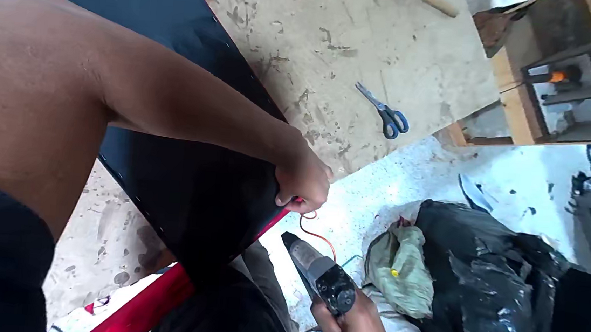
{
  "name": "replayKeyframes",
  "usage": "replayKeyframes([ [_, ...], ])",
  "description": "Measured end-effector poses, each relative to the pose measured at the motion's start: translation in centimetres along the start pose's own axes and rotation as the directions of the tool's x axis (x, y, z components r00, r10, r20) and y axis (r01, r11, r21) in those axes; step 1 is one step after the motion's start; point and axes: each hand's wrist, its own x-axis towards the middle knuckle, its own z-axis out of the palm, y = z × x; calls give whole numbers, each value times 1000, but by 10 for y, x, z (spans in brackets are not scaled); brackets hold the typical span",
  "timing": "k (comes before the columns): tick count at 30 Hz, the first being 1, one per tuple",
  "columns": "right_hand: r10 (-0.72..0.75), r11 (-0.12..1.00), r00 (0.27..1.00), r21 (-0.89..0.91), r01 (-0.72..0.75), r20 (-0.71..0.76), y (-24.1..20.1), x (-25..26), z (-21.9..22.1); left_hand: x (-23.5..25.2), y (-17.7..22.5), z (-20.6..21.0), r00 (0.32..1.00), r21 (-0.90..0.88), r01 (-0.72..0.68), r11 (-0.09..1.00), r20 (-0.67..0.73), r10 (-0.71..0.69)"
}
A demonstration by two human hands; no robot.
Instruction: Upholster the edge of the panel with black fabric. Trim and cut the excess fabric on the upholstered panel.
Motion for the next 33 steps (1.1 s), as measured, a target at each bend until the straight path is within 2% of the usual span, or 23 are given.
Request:
replayKeyframes([
  [2,7,1000,1000,3,-7,5,-2,-4,2,4,6,-10,968,76,88,993,229,-103],
  [3,9,1000,1000,0,-9,2,-2,-6,2,10,9,-16,909,111,138,984,381,-170],
  [4,8,1000,1000,2,-8,-3,-2,-7,3,15,11,-18,864,129,161,978,460,-203],
  [7,0,1000,1000,20,0,-11,-5,-5,4,20,12,-16,806,102,190,976,552,-215],
  [9,-4,1000,1000,20,4,-17,-8,-5,5,18,9,-9,833,-126,303,945,517,-198],
  [12,-30,999,999,12,31,-43,-12,-3,5,10,12,-5,893,-292,341,894,397,-211],
  [14,-37,999,997,12,38,-62,-14,-1,5,5,18,-15,921,-237,309,921,315,-228],
  [16,-54,999,995,-15,53,-80,-16,4,6,5,25,-23,942,-98,275,957,228,-247],
  [18,-81,996,994,-39,78,-79,-19,10,6,12,30,-18,949,-109,276,955,191,-252],
  [21,-110,993,991,-58,106,-74,-22,19,0,27,39,4,916,-78,335,939,260,-306],
  [23,-103,994,992,-50,100,-73,-21,13,-1,26,30,18,952,-155,288,945,151,-265],
  [24,-97,995,992,-37,95,-76,-19,7,0,20,27,12,958,-151,269,951,145,-248],
  [25,-90,996,993,-19,89,-75,-17,2,1,14,24,4,953,-121,261,958,187,-236],
  [26,-86,996,993,-6,86,-75,-17,-3,3,11,22,-9,918,-82,254,964,335,-214],
  [27,-72,997,995,8,73,-65,-18,-7,5,14,21,-23,821,-37,245,969,539,-187],
  [28,-54,998,997,19,55,-51,-19,-12,7,16,20,-30,735,3,229,974,655,-175],
  [30,-21,999,999,39,22,-27,-22,-19,11,14,13,-35,728,31,142,989,673,-126],
  [33,-14,999,1000,46,15,-16,-21,-25,14,15,16,-34,742,265,124,956,615,-266],
])
